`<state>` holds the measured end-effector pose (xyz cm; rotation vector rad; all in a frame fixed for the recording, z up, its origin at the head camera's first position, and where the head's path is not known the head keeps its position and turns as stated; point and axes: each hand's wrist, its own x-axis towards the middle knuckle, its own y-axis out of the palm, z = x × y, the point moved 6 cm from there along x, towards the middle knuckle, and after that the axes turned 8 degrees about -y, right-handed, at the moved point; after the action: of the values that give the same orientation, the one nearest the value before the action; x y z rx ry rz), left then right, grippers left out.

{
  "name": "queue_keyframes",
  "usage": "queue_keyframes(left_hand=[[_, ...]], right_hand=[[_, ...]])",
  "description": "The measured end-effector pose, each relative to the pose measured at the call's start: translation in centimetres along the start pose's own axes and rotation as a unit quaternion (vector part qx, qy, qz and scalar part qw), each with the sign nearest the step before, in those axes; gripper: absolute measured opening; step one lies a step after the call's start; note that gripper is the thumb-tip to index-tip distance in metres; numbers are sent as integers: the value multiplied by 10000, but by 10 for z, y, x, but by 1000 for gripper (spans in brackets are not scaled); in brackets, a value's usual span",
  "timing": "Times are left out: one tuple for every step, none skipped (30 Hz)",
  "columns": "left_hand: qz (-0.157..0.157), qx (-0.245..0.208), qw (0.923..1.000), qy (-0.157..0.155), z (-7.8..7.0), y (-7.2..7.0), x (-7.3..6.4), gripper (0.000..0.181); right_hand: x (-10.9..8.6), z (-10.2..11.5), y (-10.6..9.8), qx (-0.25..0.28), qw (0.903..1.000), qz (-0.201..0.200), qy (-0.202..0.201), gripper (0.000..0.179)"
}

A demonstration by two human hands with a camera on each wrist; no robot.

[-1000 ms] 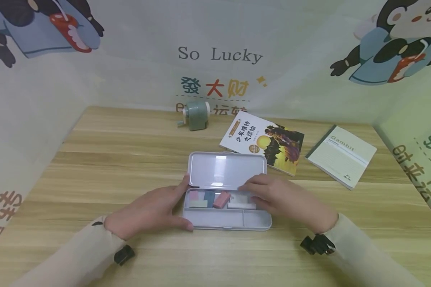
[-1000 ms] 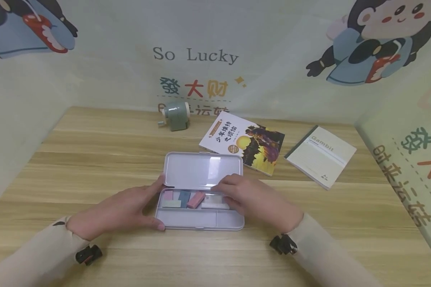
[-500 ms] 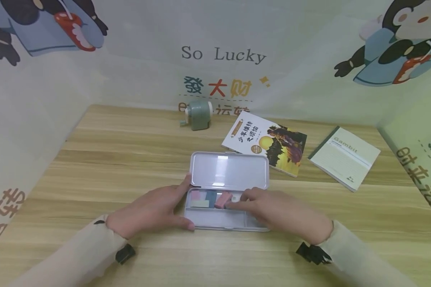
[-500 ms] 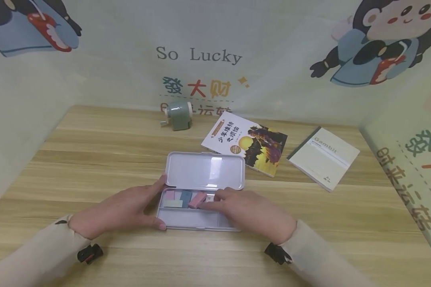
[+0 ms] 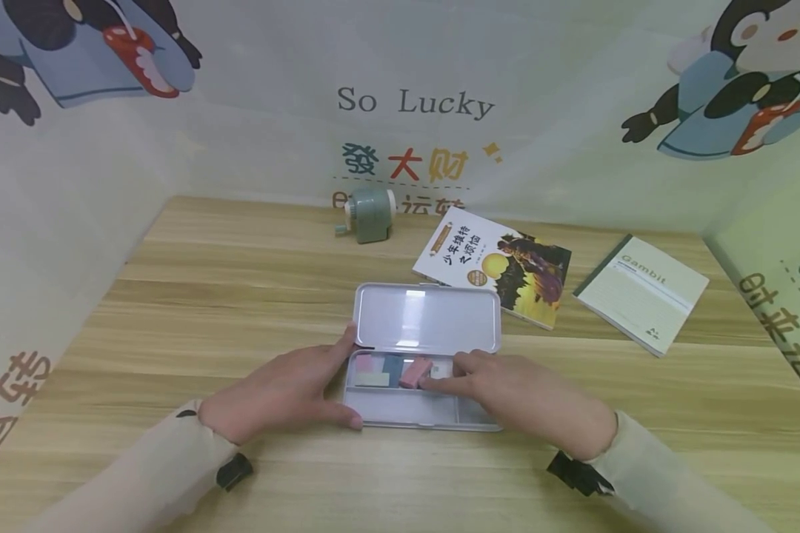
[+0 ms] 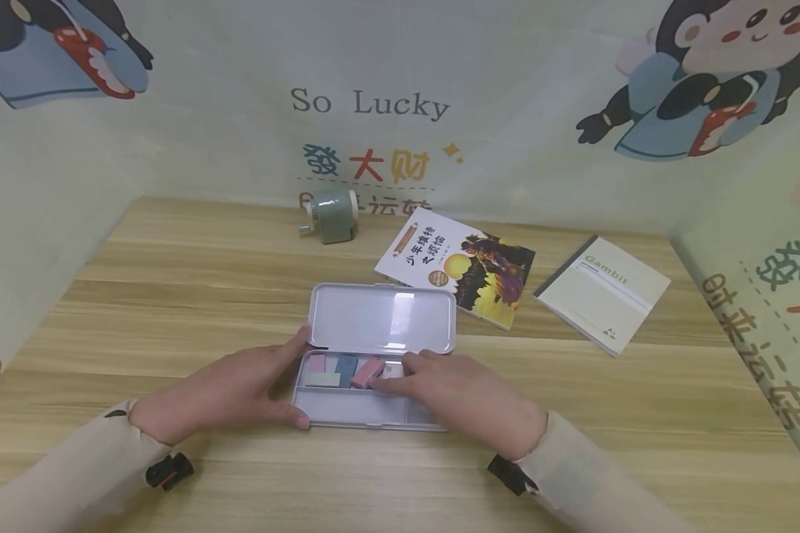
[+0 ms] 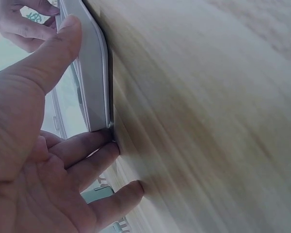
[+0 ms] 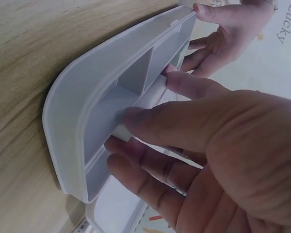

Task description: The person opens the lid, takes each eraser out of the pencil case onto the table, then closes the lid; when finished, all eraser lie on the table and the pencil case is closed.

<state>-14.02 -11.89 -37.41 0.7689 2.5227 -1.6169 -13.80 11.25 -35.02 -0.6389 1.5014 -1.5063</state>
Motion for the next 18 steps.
queue_keyframes(left_hand=[[10,-5,10000,-13,0,0,0,125],[18,-7,10000,-8,0,0,0,125],[25,-8,10000,-11,0,0,0,125],[27,8,10000,16,0,0,-1,125],[40,-17,10000,-4,0,0,-1,125],[42,-13,10000,5,0,0,-1,125],[33,-4,10000,15,0,0,-1,125],[18,23,10000,46,0,0,-1,125],[5,34,10000,55,0,0,0,125],[13,14,10000,50,0,1,0,125],[22,1,10000,34,1,2,0,125],[19,14,10000,49,1,2,0,125],[22,1,10000,44,1,2,0,125],[31,-18,10000,24,1,2,0,125],[51,-53,10000,-9,1,3,0,125],[60,-68,10000,-21,1,2,0,125],[56,-53,10000,-14,0,2,0,125],[55,-44,10000,-8,0,1,0,125]], right_hand=[[0,0,0,-9,10000,31,14,73],[1,1,0,-38,10000,65,22,74],[1,1,-1,-80,9999,86,28,74],[1,2,-1,-130,9999,102,28,74],[2,2,-1,-174,9998,119,23,75],[2,3,-1,-240,9996,122,12,76],[2,4,-1,-298,9995,123,1,77],[2,5,-1,-349,9993,121,-8,78],[1,5,-1,-390,9992,119,-1,78],[1,5,-1,-446,9990,101,-19,79],[1,6,-2,-492,9988,80,-22,79],[0,6,-2,-538,9985,53,-28,79],[0,6,-2,-542,9985,55,-10,80],[0,6,-1,-543,9985,48,-2,80],[0,6,-1,-540,9985,49,13,81],[-1,6,-1,-531,9986,40,20,82],[-1,6,-1,-507,9987,46,42,82],[-1,5,0,-477,9988,53,57,82]])
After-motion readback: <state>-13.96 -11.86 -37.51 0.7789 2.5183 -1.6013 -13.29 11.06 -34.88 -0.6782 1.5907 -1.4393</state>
